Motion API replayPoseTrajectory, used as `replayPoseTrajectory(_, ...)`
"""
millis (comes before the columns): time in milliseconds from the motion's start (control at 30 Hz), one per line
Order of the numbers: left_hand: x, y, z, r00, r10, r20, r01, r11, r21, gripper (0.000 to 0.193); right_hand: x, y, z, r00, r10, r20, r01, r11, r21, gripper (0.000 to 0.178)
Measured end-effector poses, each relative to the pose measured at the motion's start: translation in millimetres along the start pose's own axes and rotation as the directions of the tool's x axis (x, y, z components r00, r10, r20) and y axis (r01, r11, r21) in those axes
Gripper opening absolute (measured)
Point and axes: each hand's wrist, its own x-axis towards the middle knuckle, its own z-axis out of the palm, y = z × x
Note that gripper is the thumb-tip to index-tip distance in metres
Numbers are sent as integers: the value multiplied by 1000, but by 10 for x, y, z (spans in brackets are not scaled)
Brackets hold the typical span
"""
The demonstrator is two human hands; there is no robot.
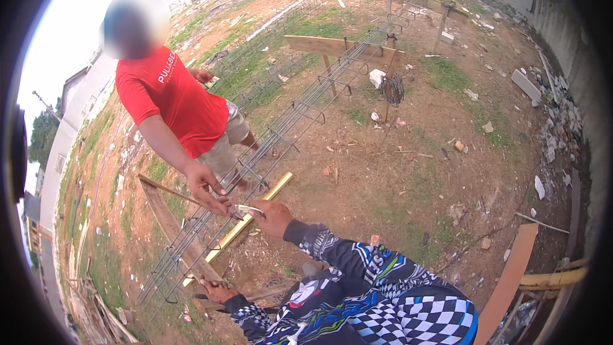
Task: The person assembles a rebar cage by hand, aligning and tying intersecting steel bars with wire. They use pliers to twist and secure the wire ties at multiple junctions, then move the assembled cage to a nearby wall.
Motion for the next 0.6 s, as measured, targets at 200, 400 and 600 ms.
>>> replayPoseTrajectory(200, 66, -56, 303, 993, -114, 7, 114, 993, 19, 33, -323, 521, -139, 921, 389, -14, -339, 819, 463, 31)
replayPoseTrajectory(400, 68, -45, 630, 982, -106, 154, 98, 993, 60, 28, -1891, 2588, 179, 326, 902, 284, -945, 299, 136, 25)
replayPoseTrajectory(600, 192, -272, 462, 963, 65, 263, -120, 972, 200, 24, -3484, 3536, 213, 385, 719, 578, -486, 691, -535, 40)
